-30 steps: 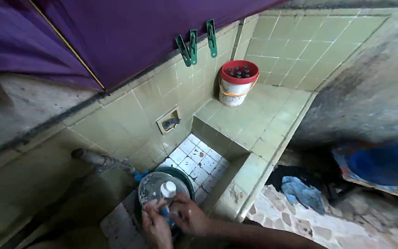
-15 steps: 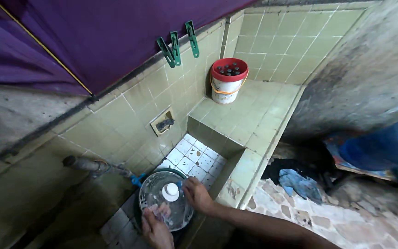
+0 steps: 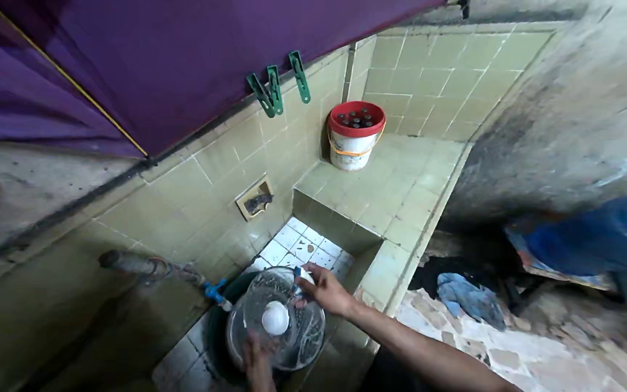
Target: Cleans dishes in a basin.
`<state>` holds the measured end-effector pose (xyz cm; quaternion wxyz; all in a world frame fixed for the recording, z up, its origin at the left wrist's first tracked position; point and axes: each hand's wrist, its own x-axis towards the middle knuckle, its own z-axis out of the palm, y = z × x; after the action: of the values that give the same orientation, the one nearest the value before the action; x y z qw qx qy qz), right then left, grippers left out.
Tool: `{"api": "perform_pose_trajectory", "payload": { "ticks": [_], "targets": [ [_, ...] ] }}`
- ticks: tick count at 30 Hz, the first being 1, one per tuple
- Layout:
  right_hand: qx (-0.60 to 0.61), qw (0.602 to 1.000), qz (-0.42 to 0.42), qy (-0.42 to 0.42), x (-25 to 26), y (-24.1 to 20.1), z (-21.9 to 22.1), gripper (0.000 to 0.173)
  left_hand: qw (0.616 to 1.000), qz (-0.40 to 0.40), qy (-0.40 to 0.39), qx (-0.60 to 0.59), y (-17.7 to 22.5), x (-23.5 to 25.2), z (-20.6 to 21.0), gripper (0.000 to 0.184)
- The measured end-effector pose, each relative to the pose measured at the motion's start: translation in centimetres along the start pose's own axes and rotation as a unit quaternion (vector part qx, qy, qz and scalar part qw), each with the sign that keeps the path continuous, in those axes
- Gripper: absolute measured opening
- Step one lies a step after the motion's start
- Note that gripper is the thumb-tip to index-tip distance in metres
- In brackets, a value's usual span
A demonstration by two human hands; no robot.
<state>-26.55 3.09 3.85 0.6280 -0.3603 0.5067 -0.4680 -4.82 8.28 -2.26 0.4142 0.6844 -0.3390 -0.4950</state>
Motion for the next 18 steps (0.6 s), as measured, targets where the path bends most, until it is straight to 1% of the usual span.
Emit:
{"api": "perform_pose_trajectory", "payload": {
  "ticks": [1,2,4,5,7,8,9,10,11,12,13,14,15,17,18],
  "targets": [
    [-0.089,0.995,-0.036,-0.007,-0.7,-0.7,0.6,0.034,0.999,-0.016,-0.027,0.011,-0.1,-0.2,0.5,0.059],
    [-0.180,0.981,-0.076,-0.011,-1.5,-1.3,1.3,0.036,0.998,-0.025,-0.053,-0.004,0.2,-0.6,1.4,0.061],
    [-0.335,0.927,-0.169,-0.022,-3.5,-1.7,3.0,0.037,0.990,-0.036,-0.079,-0.108,1.9,-2.0,3.0,0.066],
    [-0.387,0.896,-0.214,-0.039,-4.5,-1.5,4.0,0.037,0.979,-0.039,-0.084,-0.179,3.3,-3.1,3.6,0.070],
    [-0.458,0.834,-0.298,-0.075,-6.1,-0.3,5.6,0.036,0.952,-0.023,-0.080,-0.293,5.9,-4.9,4.2,0.070],
    [-0.476,0.805,-0.341,-0.089,-6.8,0.6,6.1,0.034,0.930,-0.012,-0.102,-0.352,6.2,-5.2,4.1,0.066],
    [-0.480,0.787,-0.371,-0.111,-7.3,1.2,6.3,0.032,0.901,0.007,-0.151,-0.407,5.5,-4.9,3.5,0.065],
    [-0.466,0.784,-0.386,-0.138,-7.7,1.7,6.5,0.032,0.873,0.020,-0.186,-0.450,4.5,-4.4,2.9,0.067],
    [-0.435,0.797,-0.383,-0.170,-8.0,2.0,6.4,0.031,0.863,0.029,-0.190,-0.467,4.0,-4.2,2.4,0.066],
    [-0.395,0.821,-0.361,-0.197,-8.1,2.1,6.1,0.032,0.869,0.029,-0.170,-0.464,4.2,-4.2,2.1,0.062],
    [-0.364,0.848,-0.320,-0.215,-8.0,2.0,5.7,0.032,0.870,0.021,-0.154,-0.469,4.1,-4.1,1.7,0.059],
    [-0.354,0.867,-0.279,-0.213,-7.6,2.0,5.1,0.032,0.861,0.004,-0.152,-0.486,3.9,-4.0,1.5,0.058],
    [-0.373,0.874,-0.239,-0.201,-6.7,2.1,4.2,0.034,0.849,-0.011,-0.167,-0.501,3.6,-3.7,1.2,0.062],
    [-0.464,0.853,-0.185,-0.151,-4.4,3.5,2.5,0.042,0.823,-0.035,-0.216,-0.524,2.5,-3.4,1.0,0.078],
    [-0.508,0.836,-0.163,-0.134,-3.6,4.2,2.1,0.049,0.819,-0.042,-0.222,-0.527,2.1,-3.5,1.2,0.079]
  ]
}}
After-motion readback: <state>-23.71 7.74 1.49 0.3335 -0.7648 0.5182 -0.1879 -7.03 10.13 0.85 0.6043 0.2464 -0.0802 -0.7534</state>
